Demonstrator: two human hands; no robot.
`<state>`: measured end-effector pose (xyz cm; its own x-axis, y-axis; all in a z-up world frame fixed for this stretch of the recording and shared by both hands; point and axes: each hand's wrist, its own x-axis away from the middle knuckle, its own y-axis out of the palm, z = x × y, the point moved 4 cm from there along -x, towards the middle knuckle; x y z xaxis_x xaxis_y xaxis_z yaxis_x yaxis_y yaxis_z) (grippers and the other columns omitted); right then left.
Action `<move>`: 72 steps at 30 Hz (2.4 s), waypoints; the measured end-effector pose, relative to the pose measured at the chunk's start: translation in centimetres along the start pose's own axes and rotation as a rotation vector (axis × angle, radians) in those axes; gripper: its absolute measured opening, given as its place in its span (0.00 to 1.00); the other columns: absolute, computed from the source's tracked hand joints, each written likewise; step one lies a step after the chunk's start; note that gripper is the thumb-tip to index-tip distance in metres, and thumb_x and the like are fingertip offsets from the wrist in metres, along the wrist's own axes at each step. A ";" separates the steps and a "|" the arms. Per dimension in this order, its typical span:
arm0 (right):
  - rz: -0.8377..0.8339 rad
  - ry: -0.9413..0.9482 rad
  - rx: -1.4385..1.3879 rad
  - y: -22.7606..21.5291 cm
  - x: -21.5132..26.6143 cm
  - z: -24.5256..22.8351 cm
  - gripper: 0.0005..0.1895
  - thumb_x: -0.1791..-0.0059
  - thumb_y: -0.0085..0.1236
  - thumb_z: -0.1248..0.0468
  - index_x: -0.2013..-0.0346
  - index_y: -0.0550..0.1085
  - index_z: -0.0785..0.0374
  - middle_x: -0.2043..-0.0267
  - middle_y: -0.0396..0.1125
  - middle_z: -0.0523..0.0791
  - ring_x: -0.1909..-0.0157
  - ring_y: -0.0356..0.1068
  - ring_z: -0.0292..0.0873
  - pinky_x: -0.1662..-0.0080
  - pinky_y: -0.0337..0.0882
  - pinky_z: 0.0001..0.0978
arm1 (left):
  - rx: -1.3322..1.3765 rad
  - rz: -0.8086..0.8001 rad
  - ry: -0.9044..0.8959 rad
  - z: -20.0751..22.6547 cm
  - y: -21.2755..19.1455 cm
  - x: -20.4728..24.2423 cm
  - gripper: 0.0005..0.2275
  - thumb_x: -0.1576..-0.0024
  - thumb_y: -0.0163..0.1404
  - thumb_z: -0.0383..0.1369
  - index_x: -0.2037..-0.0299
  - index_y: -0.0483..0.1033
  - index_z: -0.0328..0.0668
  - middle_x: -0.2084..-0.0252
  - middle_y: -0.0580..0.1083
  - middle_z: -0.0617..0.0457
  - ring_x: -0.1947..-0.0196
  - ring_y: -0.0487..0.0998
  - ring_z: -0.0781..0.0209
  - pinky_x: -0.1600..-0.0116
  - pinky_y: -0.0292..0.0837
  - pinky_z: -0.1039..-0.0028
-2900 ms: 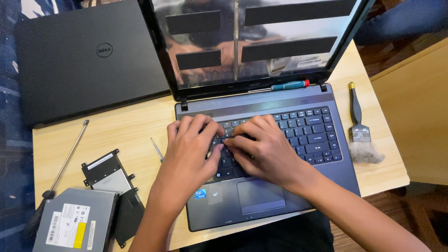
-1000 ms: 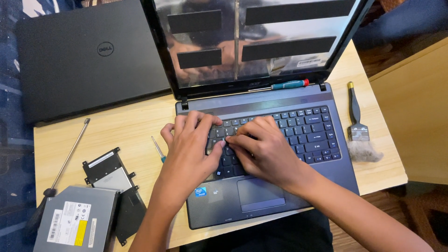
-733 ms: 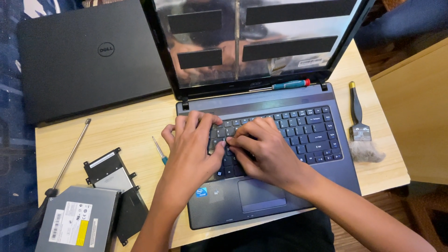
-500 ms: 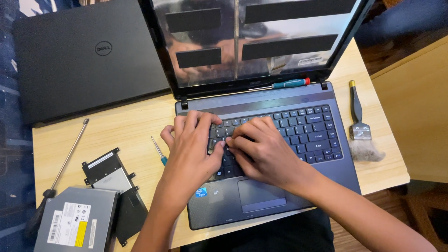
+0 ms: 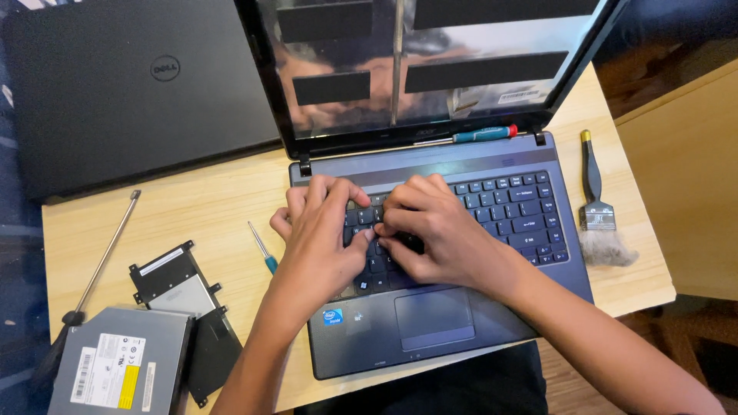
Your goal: The person cleans a laptop keyboard using a small brush and their fingers. They systematically brush between the keys and wipe the surface, occasionally picking up debris. The person also removes a keycap to clean underneath it.
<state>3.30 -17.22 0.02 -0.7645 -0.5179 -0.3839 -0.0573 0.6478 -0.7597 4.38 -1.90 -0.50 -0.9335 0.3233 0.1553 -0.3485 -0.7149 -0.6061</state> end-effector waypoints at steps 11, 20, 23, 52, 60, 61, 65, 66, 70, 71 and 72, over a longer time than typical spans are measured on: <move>0.079 0.035 0.020 -0.4 0.6 -1.2 0.05 0.58 0.63 0.69 0.69 0.78 0.58 0.69 0.68 0.42 0.63 0.69 0.46 0.55 0.66 0.33 | 0.102 -0.015 0.041 -0.4 -1.2 0.8 0.12 0.48 0.52 0.26 0.54 0.74 0.47 0.58 0.69 0.50 0.48 0.62 0.50 0.40 0.44 0.48; 0.110 0.011 0.094 0.0 0.8 -1.5 0.03 0.57 0.64 0.70 0.72 0.79 0.59 0.70 0.69 0.42 0.64 0.69 0.44 0.55 0.66 0.33 | 0.102 0.001 0.066 -0.3 -1.5 0.8 0.11 0.48 0.52 0.27 0.54 0.75 0.47 0.58 0.71 0.49 0.48 0.64 0.50 0.40 0.46 0.50; 0.174 -0.018 0.154 0.4 0.9 -1.7 0.03 0.57 0.64 0.70 0.72 0.78 0.59 0.70 0.68 0.41 0.66 0.69 0.43 0.55 0.66 0.33 | 0.095 0.009 0.072 -0.4 -1.6 0.7 0.11 0.48 0.53 0.27 0.55 0.75 0.47 0.59 0.71 0.50 0.48 0.65 0.50 0.40 0.47 0.50; 0.036 0.004 0.267 0.5 1.2 -1.6 0.03 0.58 0.61 0.65 0.75 0.75 0.55 0.65 0.64 0.40 0.59 0.66 0.45 0.49 0.60 0.39 | -0.071 0.084 0.084 -1.0 0.5 -0.1 0.15 0.52 0.58 0.28 0.54 0.74 0.47 0.60 0.67 0.54 0.52 0.61 0.50 0.44 0.45 0.43; 0.080 0.108 -0.001 -0.1 0.7 -0.6 0.04 0.59 0.64 0.66 0.71 0.77 0.56 0.68 0.67 0.41 0.61 0.68 0.46 0.49 0.59 0.37 | -0.136 0.079 0.138 0.6 -0.3 0.7 0.12 0.51 0.55 0.24 0.56 0.78 0.44 0.60 0.69 0.49 0.52 0.62 0.47 0.43 0.42 0.39; 0.078 0.110 -0.004 0.0 0.9 -0.8 0.04 0.59 0.64 0.66 0.71 0.77 0.56 0.68 0.67 0.41 0.61 0.68 0.46 0.49 0.59 0.37 | -0.136 0.077 0.135 0.6 -0.1 1.1 0.12 0.51 0.55 0.24 0.56 0.78 0.44 0.60 0.69 0.49 0.52 0.62 0.47 0.43 0.42 0.39; 0.122 0.122 -0.027 -0.3 1.1 -0.9 0.07 0.59 0.65 0.68 0.67 0.78 0.58 0.68 0.70 0.43 0.61 0.70 0.47 0.49 0.61 0.37 | -0.301 0.160 0.242 1.4 -0.4 1.7 0.10 0.49 0.53 0.25 0.59 0.77 0.47 0.61 0.71 0.52 0.52 0.67 0.50 0.42 0.44 0.41; 0.131 0.139 -0.058 -0.4 1.1 -0.9 0.08 0.60 0.66 0.69 0.66 0.78 0.59 0.69 0.71 0.43 0.61 0.71 0.47 0.49 0.61 0.37 | -0.325 0.175 0.259 1.6 -0.5 2.0 0.08 0.48 0.52 0.26 0.60 0.77 0.48 0.61 0.72 0.52 0.53 0.68 0.51 0.42 0.45 0.43; 0.183 0.120 -0.036 -1.1 1.3 -0.4 0.12 0.62 0.65 0.74 0.67 0.78 0.58 0.70 0.70 0.43 0.63 0.70 0.48 0.50 0.62 0.37 | -0.408 0.180 0.329 2.1 -0.2 2.4 0.05 0.48 0.56 0.31 0.62 0.79 0.45 0.64 0.74 0.52 0.55 0.70 0.53 0.41 0.47 0.45; 0.204 0.129 -0.008 -1.4 1.6 0.0 0.11 0.61 0.63 0.74 0.67 0.77 0.58 0.70 0.70 0.42 0.63 0.70 0.48 0.51 0.62 0.37 | -0.477 0.190 0.351 2.0 0.2 2.4 0.05 0.48 0.56 0.31 0.63 0.80 0.46 0.65 0.74 0.52 0.56 0.71 0.53 0.42 0.49 0.46; 0.224 0.135 0.016 -1.6 1.8 0.3 0.11 0.60 0.61 0.75 0.67 0.77 0.58 0.70 0.70 0.42 0.63 0.71 0.48 0.51 0.62 0.37 | -0.548 0.201 0.370 1.8 0.5 2.4 0.05 0.48 0.57 0.32 0.64 0.81 0.46 0.65 0.75 0.53 0.58 0.72 0.54 0.42 0.52 0.48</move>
<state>2.25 -19.32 0.37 -0.8360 -0.2824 -0.4705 0.1323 0.7284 -0.6723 1.81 -2.63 0.95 -0.8510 0.4775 -0.2184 0.0121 -0.3980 -0.9173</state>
